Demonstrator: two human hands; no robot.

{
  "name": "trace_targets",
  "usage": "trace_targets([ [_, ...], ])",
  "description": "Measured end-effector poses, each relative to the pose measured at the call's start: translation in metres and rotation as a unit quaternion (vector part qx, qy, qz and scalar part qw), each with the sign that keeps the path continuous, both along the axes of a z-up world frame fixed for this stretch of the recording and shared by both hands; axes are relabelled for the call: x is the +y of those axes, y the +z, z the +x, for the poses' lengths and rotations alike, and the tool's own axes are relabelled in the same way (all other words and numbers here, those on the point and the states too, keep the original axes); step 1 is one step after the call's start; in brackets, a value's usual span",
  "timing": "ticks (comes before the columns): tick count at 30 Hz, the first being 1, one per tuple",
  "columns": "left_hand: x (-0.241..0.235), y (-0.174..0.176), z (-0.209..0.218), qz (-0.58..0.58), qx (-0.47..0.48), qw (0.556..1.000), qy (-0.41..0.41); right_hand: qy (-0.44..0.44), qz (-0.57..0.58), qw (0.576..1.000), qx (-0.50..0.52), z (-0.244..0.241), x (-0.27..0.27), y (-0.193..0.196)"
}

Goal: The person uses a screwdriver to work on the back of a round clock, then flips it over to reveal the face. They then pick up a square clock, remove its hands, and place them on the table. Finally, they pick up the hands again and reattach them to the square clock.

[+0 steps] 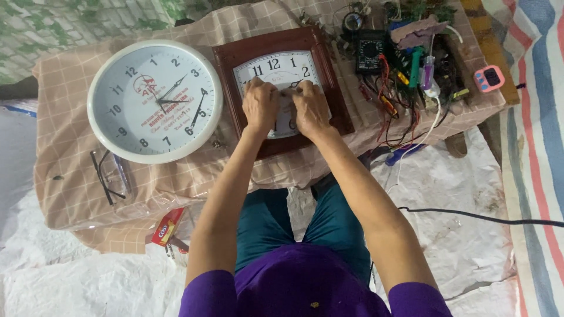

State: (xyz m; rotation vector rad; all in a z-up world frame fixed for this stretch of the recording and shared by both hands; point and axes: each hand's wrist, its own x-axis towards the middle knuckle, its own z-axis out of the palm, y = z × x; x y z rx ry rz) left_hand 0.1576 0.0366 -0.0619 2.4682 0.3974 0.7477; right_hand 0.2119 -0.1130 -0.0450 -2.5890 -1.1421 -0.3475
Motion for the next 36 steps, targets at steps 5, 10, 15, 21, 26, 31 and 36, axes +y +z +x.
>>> trace_targets([
  [5, 0.011, -0.047, 0.028, -0.005, 0.048, 0.997, 0.057, 0.003, -0.006, 1.000, 0.024, 0.014, -0.002, -0.011],
  [10, 0.015, -0.044, 0.040, -0.121, 0.123, 0.982, 0.078, 0.021, 0.009, 0.997, 0.077, 0.044, 0.002, -0.046],
  [15, 0.016, -0.042, 0.055, -0.157, 0.238, 0.951, 0.118, -0.008, 0.021, 0.990, 0.141, 0.059, 0.015, -0.027],
  [21, 0.017, -0.019, 0.050, -0.235, 0.256, 0.932, 0.105, -0.092, -0.011, 0.969, 0.231, 0.077, 0.027, -0.031],
  [26, 0.029, -0.031, 0.060, -0.214, 0.288, 0.928, 0.099, -0.105, -0.009, 0.961, 0.254, 0.093, 0.033, -0.048],
  [31, 0.022, 0.016, 0.043, -0.210, 0.278, 0.934, 0.084, -0.139, -0.066, 0.936, 0.317, 0.082, 0.044, 0.008],
  [36, 0.023, 0.008, 0.046, -0.188, 0.270, 0.941, 0.074, -0.125, -0.116, 0.939, 0.297, 0.080, 0.052, 0.022],
])
